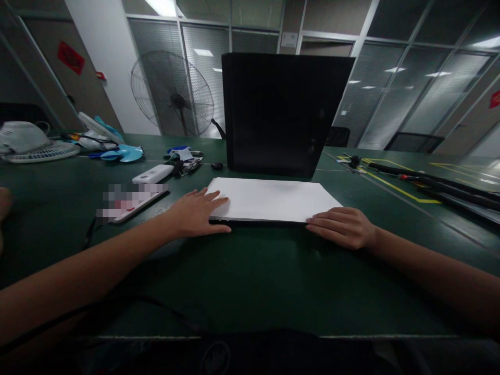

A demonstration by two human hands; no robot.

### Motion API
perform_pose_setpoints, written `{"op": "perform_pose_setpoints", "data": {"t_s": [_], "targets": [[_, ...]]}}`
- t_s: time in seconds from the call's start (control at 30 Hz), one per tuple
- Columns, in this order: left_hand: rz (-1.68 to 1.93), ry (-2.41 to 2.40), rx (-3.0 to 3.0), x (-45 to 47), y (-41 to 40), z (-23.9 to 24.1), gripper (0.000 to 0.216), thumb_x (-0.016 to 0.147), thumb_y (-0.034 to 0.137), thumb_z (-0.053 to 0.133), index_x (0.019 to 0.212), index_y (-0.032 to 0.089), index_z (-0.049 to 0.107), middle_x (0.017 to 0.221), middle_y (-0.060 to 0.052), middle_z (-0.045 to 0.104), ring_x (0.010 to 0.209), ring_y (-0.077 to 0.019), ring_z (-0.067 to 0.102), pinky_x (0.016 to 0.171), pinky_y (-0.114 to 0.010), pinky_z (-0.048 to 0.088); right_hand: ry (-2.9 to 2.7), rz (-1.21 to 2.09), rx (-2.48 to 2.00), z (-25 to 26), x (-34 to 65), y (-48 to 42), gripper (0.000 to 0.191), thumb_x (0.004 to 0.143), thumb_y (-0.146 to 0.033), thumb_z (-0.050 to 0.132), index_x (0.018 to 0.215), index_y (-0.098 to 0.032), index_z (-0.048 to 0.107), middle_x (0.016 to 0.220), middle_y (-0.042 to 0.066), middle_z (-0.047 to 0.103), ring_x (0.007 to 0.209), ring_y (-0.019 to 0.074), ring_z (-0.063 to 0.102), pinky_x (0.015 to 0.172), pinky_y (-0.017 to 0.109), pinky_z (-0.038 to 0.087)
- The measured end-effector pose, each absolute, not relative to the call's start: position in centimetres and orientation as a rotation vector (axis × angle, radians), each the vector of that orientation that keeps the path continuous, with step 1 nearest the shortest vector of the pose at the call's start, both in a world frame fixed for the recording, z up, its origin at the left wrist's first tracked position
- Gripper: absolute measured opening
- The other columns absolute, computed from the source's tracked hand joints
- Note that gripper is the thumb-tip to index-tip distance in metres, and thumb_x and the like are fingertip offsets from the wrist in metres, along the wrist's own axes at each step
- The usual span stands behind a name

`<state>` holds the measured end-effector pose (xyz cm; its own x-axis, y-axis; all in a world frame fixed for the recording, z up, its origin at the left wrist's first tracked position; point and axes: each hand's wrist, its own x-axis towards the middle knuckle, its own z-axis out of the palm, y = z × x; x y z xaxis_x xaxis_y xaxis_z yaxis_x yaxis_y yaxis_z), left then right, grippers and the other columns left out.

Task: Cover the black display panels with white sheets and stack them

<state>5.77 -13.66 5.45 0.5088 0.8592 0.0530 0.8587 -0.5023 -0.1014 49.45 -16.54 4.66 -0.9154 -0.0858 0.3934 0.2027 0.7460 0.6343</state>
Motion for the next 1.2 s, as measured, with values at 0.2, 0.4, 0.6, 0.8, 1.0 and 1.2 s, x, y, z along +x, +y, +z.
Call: {"op": "perform_pose_setpoints", "data": {"t_s": [0.2,0.4,0.6,0.8,1.0,1.2], "targets": [[-0.153,-1.159,-2.648,7.2,-15.3,6.0,0.071,0.092,0.061,0.061,0.152,0.023,0.055,0.154,-0.012,0.059,0.139,-0.0346,0.057,0.115,-0.053,0.043,-2.503,-0.998,-0.153,4.0,50.6,-16.1,0.041,0.098,-0.012,0.062,0.138,-0.019,0.064,0.13,0.01,0.072,0.112,0.0198,0.072,0.076,0.03,0.063],[-0.27,-0.943,-2.598,7.5,-15.7,5.9,0.06,0.095,0.037,0.064,0.151,0.019,0.052,0.149,-0.014,0.063,0.131,-0.0325,0.063,0.107,-0.05,0.053,-2.471,-0.92,-0.208,5.4,50.8,-16.2,0.045,0.098,-0.012,0.063,0.141,-0.024,0.064,0.133,0.008,0.071,0.113,0.021,0.073,0.076,0.03,0.063],[-0.374,-0.919,-2.458,7.0,-15.6,5.8,0.05,0.1,0.017,0.052,0.15,0.019,0.055,0.142,-0.014,0.068,0.126,-0.0291,0.067,0.101,-0.046,0.056,-2.459,-0.838,-0.336,6.1,51.2,-16.8,0.042,0.096,-0.018,0.068,0.136,-0.03,0.067,0.13,0.004,0.073,0.109,0.0206,0.074,0.079,0.031,0.063],[-0.351,-0.865,-2.464,6.9,-15.6,5.1,0.041,0.102,0.012,0.048,0.138,0.023,0.066,0.131,-0.01,0.075,0.115,-0.0264,0.073,0.094,-0.043,0.06,-2.463,-0.893,-0.487,4.8,49.2,-17.3,0.035,0.096,-0.029,0.07,0.129,-0.022,0.068,0.11,0.007,0.078,0.092,0.0203,0.074,0.077,0.033,0.059],[-0.426,-0.732,-2.425,7.5,-16.6,4.7,0.043,0.102,0.009,0.048,0.139,0.021,0.066,0.126,-0.011,0.077,0.11,-0.025,0.076,0.089,-0.04,0.062,-2.441,-1.089,-0.544,5.9,45.9,-19.3,0.012,0.101,-0.021,0.058,0.098,-0.018,0.07,0.095,0.007,0.074,0.082,0.0173,0.066,0.07,0.03,0.051],[-0.474,-0.631,-2.394,7.5,-17.2,4.6,0.041,0.104,0.013,0.048,0.139,0.024,0.066,0.127,-0.008,0.077,0.109,-0.023,0.076,0.088,-0.037,0.063,-2.449,-1.152,-0.625,7.6,44.5,-22.8,0.016,0.101,-0.014,0.054,0.089,-0.017,0.064,0.085,0.006,0.069,0.069,0.0145,0.058,0.057,0.03,0.039]]}}
